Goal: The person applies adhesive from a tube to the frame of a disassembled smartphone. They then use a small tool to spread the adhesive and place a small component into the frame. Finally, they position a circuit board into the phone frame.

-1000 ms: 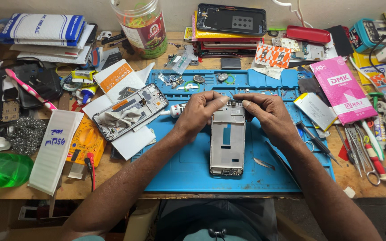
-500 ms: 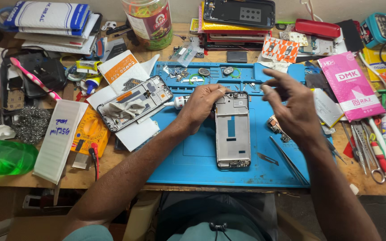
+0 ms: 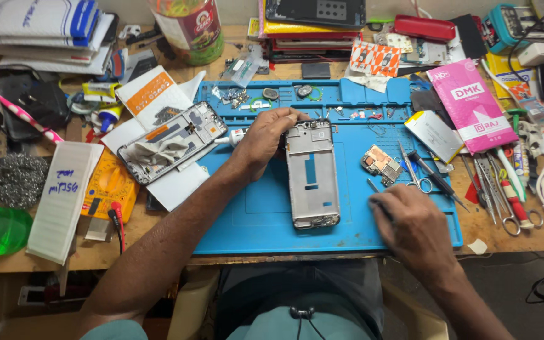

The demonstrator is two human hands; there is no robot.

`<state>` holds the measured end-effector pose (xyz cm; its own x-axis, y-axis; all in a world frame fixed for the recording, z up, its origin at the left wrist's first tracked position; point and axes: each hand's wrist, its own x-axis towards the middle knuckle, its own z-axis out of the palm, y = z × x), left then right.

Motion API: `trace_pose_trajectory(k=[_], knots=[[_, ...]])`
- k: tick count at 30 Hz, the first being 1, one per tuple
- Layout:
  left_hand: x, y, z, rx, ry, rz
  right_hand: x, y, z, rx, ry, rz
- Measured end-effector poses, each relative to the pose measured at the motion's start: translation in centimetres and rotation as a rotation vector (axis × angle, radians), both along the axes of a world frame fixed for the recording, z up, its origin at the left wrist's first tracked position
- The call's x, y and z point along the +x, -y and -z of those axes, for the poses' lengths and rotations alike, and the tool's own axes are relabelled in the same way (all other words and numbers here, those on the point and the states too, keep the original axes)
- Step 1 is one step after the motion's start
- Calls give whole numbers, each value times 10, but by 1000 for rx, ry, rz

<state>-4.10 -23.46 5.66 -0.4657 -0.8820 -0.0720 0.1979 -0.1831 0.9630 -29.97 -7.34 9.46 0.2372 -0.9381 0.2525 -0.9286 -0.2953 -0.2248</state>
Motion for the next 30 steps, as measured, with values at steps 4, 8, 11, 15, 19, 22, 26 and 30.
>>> trace_pose_trajectory(k=[4,8,11,15,19,22,26,30], knots=[[0,1,-8,-3,86,102,-24,-5,-9,-64,79,138],[-9,3,-8,-87,301,262,-33,-21,-8,-112,283,166],[-29,0,-6,-443,541,344,-36,-29,-4,-158,372,180],[-60,-17,-2,-626,682,300,-33,-51,-2,-123,462,290],[-66,-50,-1,-864,757,225,-37,-63,8,-168,447,345],[-47,-74,-12,-973,856,231,-49,-47,38,-124,462,332],[16,-89,-48,-1023,764,37,-68,-37,86,-33,496,276],[125,-79,-81,-978,995,-275,-85,-37,114,-4,515,262]])
